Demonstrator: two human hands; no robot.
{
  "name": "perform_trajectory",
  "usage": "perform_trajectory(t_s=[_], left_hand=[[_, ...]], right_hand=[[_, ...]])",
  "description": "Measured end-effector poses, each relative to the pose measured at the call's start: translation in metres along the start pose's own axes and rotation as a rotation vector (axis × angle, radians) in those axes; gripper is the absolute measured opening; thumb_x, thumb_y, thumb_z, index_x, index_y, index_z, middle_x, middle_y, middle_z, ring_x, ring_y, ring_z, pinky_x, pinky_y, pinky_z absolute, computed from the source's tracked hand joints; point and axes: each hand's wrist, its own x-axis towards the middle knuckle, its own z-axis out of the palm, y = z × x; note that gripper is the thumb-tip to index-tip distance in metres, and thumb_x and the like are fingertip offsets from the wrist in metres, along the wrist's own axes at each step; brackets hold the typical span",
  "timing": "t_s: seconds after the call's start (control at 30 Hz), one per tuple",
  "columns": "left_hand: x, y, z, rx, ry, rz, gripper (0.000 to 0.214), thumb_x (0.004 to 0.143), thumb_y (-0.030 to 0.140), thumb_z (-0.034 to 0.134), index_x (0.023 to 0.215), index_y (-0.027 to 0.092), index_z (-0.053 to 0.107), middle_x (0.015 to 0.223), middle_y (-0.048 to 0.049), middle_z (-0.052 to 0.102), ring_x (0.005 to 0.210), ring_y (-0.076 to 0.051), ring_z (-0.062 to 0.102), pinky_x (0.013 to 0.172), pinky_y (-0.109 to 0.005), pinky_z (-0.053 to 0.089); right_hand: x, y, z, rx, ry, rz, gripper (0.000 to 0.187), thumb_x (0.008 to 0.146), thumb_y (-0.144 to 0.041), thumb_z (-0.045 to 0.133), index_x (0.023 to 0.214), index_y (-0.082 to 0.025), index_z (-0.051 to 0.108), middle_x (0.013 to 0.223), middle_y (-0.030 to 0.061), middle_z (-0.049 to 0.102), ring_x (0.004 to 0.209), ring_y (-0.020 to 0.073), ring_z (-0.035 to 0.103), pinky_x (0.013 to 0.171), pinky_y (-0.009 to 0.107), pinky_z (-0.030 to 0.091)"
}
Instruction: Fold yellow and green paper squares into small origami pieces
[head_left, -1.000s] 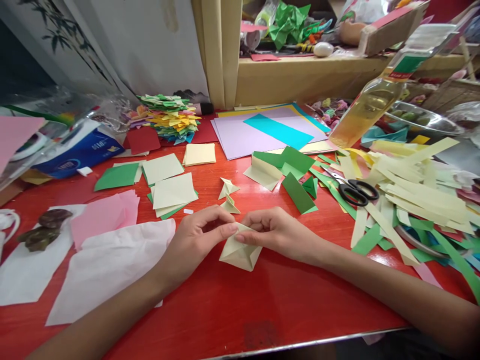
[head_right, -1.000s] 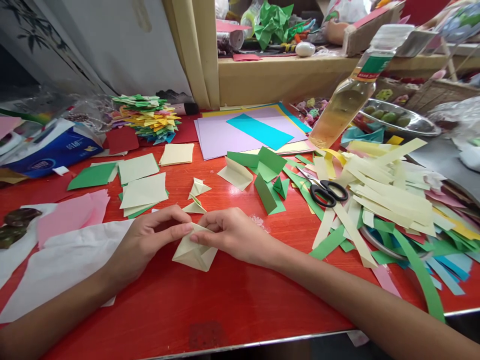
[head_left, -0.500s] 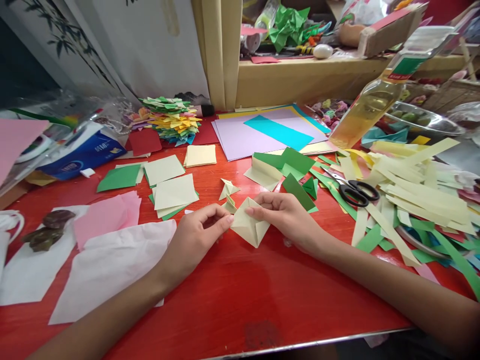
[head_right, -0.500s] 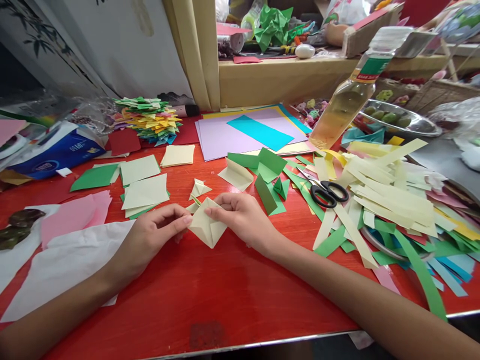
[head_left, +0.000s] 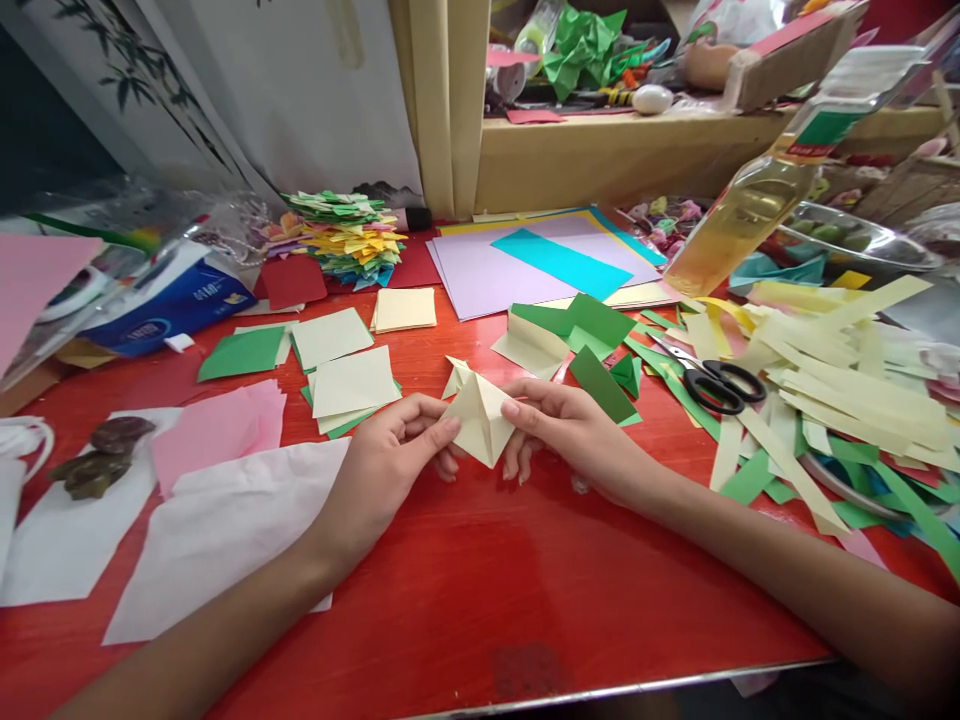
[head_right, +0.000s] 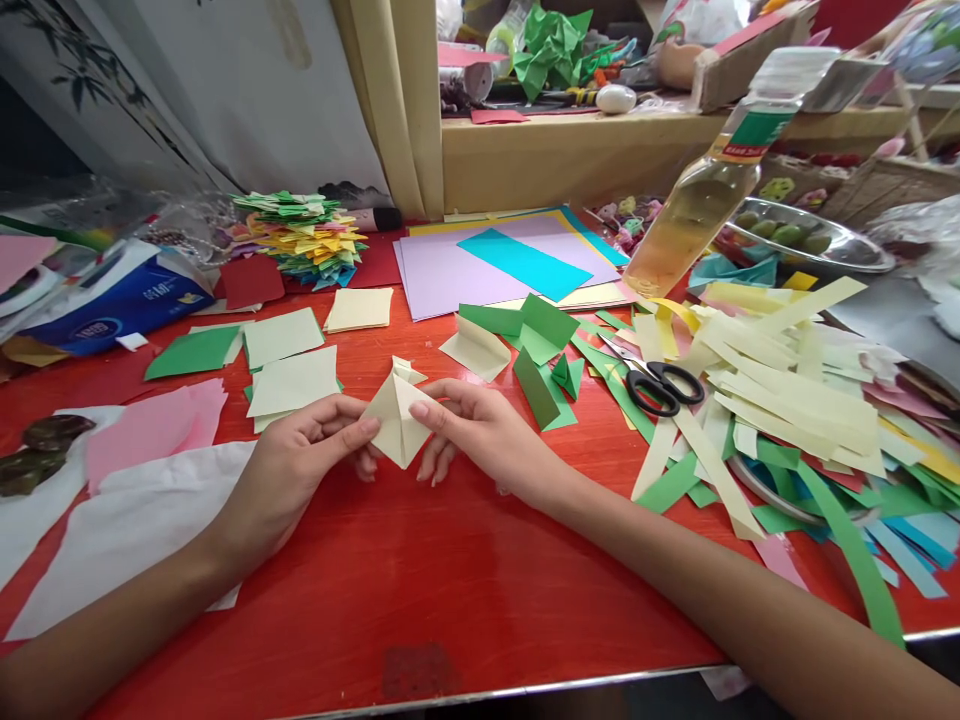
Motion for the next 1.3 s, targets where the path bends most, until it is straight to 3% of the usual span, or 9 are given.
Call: perform_trajectory(t_s=[0.33,0.57,0.8,1.07,1.3], left_hand=[[0.0008,-0.0002,0.0,-0.139,0.005,0.004,0.02,0.078,0.029,0.057,0.097,0.02,0.061,0.068,0.0017,0.062,0.06,-0.011,0.059,0.064,-0.024,0.048],[-0.0017,-0.0012,-0.0003,-0.194,0.016,0.077,0.013,0.08,0.023,0.052,0.082,0.02,0.065,0.08,-0.0004,0.063,0.071,-0.012,0.058,0.067,-0.023,0.051],[-0.0057,0.0018,0.0019,-0.087,0.027,0.099,0.009,0.08,0.026,0.054,0.087,0.02,0.056,0.086,0.0016,0.057,0.074,-0.011,0.059,0.073,-0.023,0.049],[-0.0031,0.0006,0.0044,0.049,0.197,0.198,0.021,0.08,0.023,0.053,0.1,0.022,0.048,0.088,-0.0001,0.055,0.087,-0.012,0.055,0.074,-0.021,0.047],[-0.0041,-0.0002,0.0058,0.095,0.178,0.194,0.025,0.08,0.024,0.053,0.105,0.024,0.046,0.086,0.0007,0.055,0.081,-0.012,0.056,0.072,-0.022,0.047]], right_hand=[[-0.0011,0.0022,-0.0003,0.081,0.061,-0.023,0.023,0.085,-0.024,0.052,0.104,-0.014,0.057,0.06,0.0009,0.062,0.054,0.0116,0.063,0.051,0.022,0.051],[-0.003,0.0004,0.001,0.163,0.085,-0.064,0.015,0.083,-0.012,0.047,0.079,-0.015,0.062,0.065,0.0011,0.063,0.06,0.0093,0.062,0.061,0.022,0.051],[-0.0025,-0.0012,0.0018,0.074,0.13,-0.063,0.014,0.079,-0.013,0.049,0.077,-0.015,0.063,0.07,0.0016,0.065,0.064,0.0108,0.063,0.066,0.025,0.051],[-0.0048,0.0009,0.006,-0.038,-0.058,0.017,0.008,0.083,-0.018,0.051,0.089,-0.014,0.054,0.075,0.0027,0.064,0.07,0.0124,0.064,0.069,0.027,0.051],[-0.0019,0.0063,0.0057,0.109,-0.082,0.02,0.02,0.082,-0.02,0.055,0.092,-0.019,0.038,0.075,-0.0005,0.062,0.072,0.0136,0.065,0.069,0.031,0.053]])
